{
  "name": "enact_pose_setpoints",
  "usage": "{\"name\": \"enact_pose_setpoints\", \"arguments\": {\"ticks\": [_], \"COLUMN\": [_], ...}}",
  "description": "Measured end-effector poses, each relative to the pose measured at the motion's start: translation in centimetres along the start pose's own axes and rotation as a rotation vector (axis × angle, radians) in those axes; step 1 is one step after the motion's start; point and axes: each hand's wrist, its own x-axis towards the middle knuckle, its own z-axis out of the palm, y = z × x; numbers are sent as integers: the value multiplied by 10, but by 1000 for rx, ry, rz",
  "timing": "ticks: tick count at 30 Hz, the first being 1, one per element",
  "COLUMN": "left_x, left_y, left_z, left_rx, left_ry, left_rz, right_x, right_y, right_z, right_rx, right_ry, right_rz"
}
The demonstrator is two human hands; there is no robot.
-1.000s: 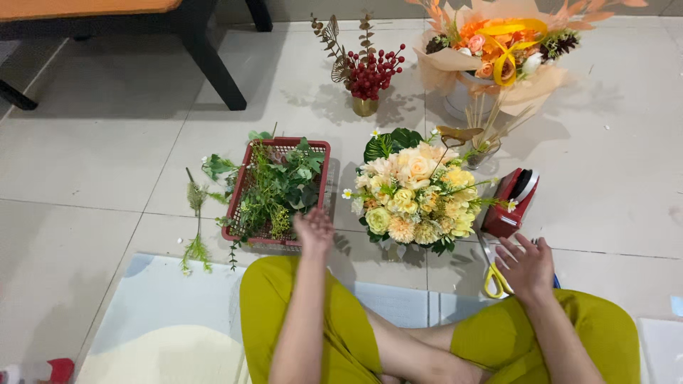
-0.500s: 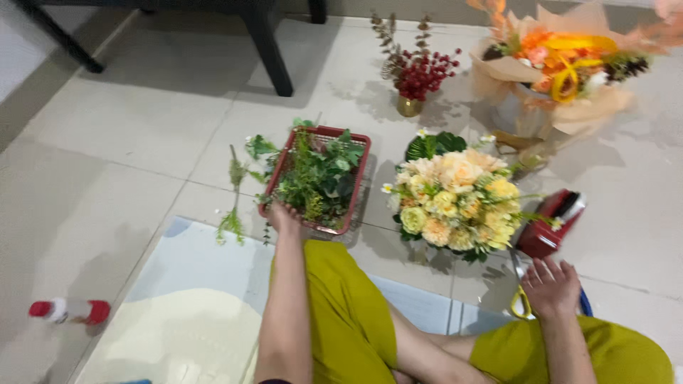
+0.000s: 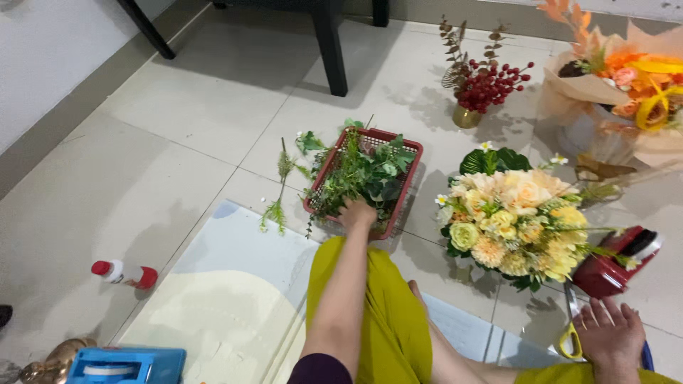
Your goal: The person assembles a floral bouquet by selecting green foliage from a basket and inserting stems into a central foam base alongside yellow and white flowers.
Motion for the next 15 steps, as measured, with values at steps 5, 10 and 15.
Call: {"name": "enact_pose_setpoints", "arguments": {"ticks": [5,10,15], "left_x": [15,18,53], "left_y": [3,9,12], "left_z": [16,11,10], "left_rx": [20,-17,-246], "left_ry": [-120,192,515], "left_rz": [123,112,326], "right_x": [2,36,41], "right_y": [2,10,20], "right_z": [4,-5,-3], "right_rx": [19,-88,-154], "right_ry": [94,23,14], "right_rz": [-2,18,5]}}
